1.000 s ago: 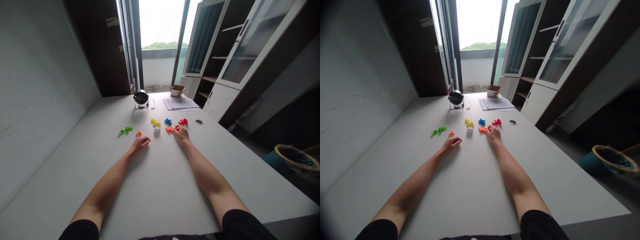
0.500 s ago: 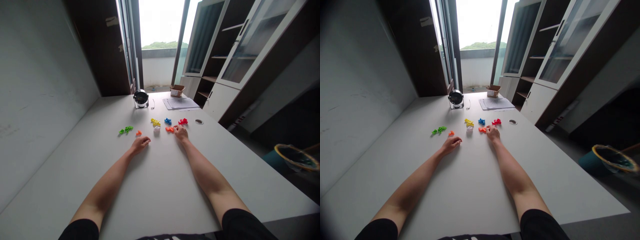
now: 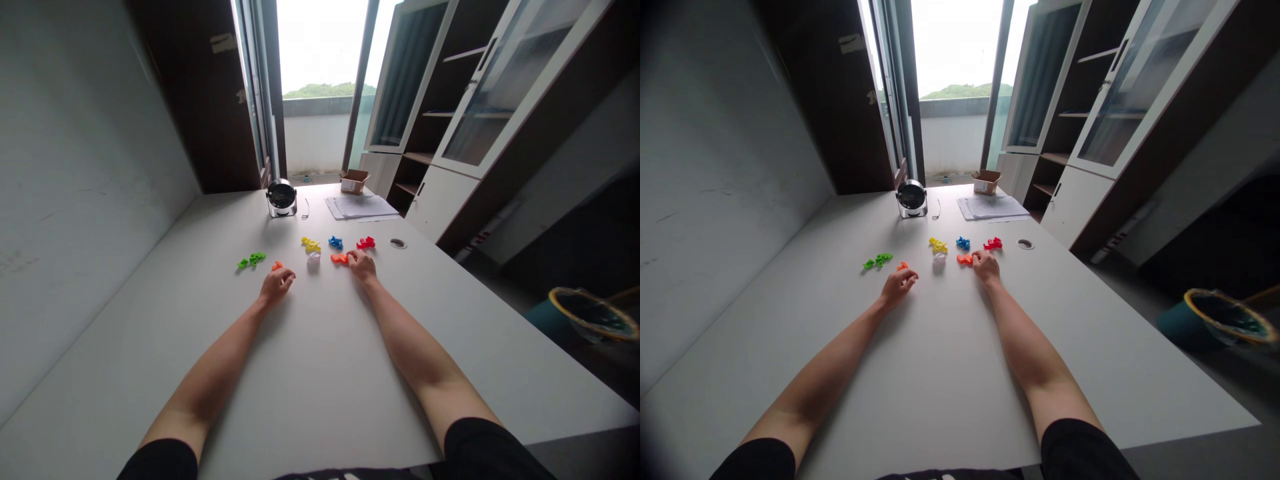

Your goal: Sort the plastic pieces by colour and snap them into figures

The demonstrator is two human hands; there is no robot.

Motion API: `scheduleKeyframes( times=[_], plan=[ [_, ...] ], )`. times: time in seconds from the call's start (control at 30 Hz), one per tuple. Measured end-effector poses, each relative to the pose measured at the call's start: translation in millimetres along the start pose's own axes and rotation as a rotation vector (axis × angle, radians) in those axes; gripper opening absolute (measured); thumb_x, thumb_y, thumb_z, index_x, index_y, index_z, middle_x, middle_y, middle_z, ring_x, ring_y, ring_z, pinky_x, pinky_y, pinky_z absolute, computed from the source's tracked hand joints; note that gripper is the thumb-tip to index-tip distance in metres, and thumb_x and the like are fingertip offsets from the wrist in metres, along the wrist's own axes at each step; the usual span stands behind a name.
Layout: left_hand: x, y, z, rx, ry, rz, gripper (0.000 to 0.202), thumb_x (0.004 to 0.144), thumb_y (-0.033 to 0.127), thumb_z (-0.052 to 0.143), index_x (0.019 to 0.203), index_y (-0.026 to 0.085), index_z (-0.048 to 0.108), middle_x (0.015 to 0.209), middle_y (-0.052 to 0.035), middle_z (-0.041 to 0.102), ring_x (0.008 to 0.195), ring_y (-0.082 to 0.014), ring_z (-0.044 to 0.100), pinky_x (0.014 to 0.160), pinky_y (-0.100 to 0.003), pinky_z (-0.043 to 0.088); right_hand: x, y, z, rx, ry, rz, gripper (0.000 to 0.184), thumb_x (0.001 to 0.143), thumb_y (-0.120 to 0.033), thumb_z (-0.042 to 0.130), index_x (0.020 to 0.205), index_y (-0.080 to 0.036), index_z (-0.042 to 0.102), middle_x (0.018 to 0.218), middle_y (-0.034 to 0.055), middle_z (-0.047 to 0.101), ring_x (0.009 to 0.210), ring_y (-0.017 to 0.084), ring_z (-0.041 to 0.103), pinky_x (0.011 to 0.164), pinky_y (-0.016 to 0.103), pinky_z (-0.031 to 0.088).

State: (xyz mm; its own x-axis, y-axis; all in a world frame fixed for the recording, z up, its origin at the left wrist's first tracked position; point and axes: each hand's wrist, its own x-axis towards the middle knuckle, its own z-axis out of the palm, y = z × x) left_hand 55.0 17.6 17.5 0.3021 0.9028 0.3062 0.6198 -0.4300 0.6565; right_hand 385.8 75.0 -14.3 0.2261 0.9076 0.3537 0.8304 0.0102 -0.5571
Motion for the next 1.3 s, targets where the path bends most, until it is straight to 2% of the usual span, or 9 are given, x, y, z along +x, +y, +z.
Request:
scheduleKeyframes(
  times=[0.27, 0.37, 0.5, 0.77, 1.03, 1.17, 1.3],
  plan=[
    [2, -8, -9.5, 0.083, 0.289, -0.104, 0.023, 0.090, 0.026, 0.046, 0.091, 0.019, 0.067, 0.095, -0.0071, 0.067, 0.083, -0.0199, 0.058, 0.082, -0.032, 0.045, -2, -1, -1, 0.000, -0.001, -0.001, 0.025, 0.088, -0.026, 0.050, 0.099, -0.021, 0.073, 0.095, 0.0062, 0.069, 0.091, 0.021, 0.060, 0.083, 0.029, 0.044],
    [4, -15, -9.1, 0.119, 0.339, -0.170, 0.021, 0.088, 0.025, 0.048, 0.097, 0.019, 0.066, 0.095, -0.0085, 0.065, 0.089, -0.0223, 0.058, 0.087, -0.035, 0.045, -1, -1, -1, 0.000, -0.004, 0.005, 0.026, 0.088, -0.026, 0.051, 0.101, -0.021, 0.073, 0.095, 0.0063, 0.070, 0.091, 0.021, 0.061, 0.084, 0.029, 0.045],
    [5, -21, -4.8, 0.220, 0.375, -0.249, 0.021, 0.087, 0.027, 0.054, 0.104, 0.021, 0.064, 0.106, -0.0105, 0.063, 0.101, -0.0262, 0.056, 0.093, -0.039, 0.042, -1, 0, 0, 0.020, -0.003, 0.009, 0.028, 0.087, -0.024, 0.051, 0.105, -0.022, 0.071, 0.097, 0.0055, 0.070, 0.091, 0.020, 0.061, 0.084, 0.029, 0.046],
    [3, -21, -2.4, 0.286, 0.282, -0.269, 0.026, 0.084, 0.027, 0.060, 0.110, 0.024, 0.063, 0.116, -0.0112, 0.063, 0.109, -0.0307, 0.052, 0.093, -0.043, 0.041, -3, -1, -3, 0.045, 0.045, 0.018, 0.023, 0.085, -0.024, 0.050, 0.097, -0.020, 0.070, 0.098, 0.0060, 0.069, 0.086, 0.020, 0.062, 0.079, 0.029, 0.046],
    [4, -27, 0.8, 0.314, 0.264, -0.218, 0.038, 0.084, 0.023, 0.058, 0.122, 0.024, 0.063, 0.123, -0.0115, 0.061, 0.114, -0.0311, 0.049, 0.099, -0.044, 0.039, -5, -4, -4, 0.024, 0.034, 0.017, 0.021, 0.085, -0.025, 0.053, 0.096, -0.023, 0.071, 0.094, 0.0048, 0.070, 0.083, 0.020, 0.062, 0.077, 0.029, 0.045],
    [3, -27, 0.9, 0.288, 0.208, -0.169, 0.028, 0.084, 0.021, 0.058, 0.109, 0.025, 0.069, 0.124, -0.0090, 0.062, 0.115, -0.0295, 0.049, 0.101, -0.043, 0.036, -5, -4, -5, 0.019, 0.033, 0.011, 0.022, 0.086, -0.025, 0.053, 0.096, -0.023, 0.072, 0.091, 0.0047, 0.070, 0.083, 0.020, 0.062, 0.078, 0.028, 0.045],
    [2, -24, -0.9, 0.252, 0.188, -0.152, 0.017, 0.086, 0.022, 0.057, 0.096, 0.024, 0.070, 0.111, -0.0092, 0.067, 0.110, -0.0281, 0.051, 0.098, -0.042, 0.036, -5, -4, -5, 0.029, 0.051, 0.002, 0.022, 0.086, -0.025, 0.050, 0.096, -0.022, 0.071, 0.094, 0.0053, 0.070, 0.083, 0.020, 0.062, 0.079, 0.029, 0.045]
  ],
)
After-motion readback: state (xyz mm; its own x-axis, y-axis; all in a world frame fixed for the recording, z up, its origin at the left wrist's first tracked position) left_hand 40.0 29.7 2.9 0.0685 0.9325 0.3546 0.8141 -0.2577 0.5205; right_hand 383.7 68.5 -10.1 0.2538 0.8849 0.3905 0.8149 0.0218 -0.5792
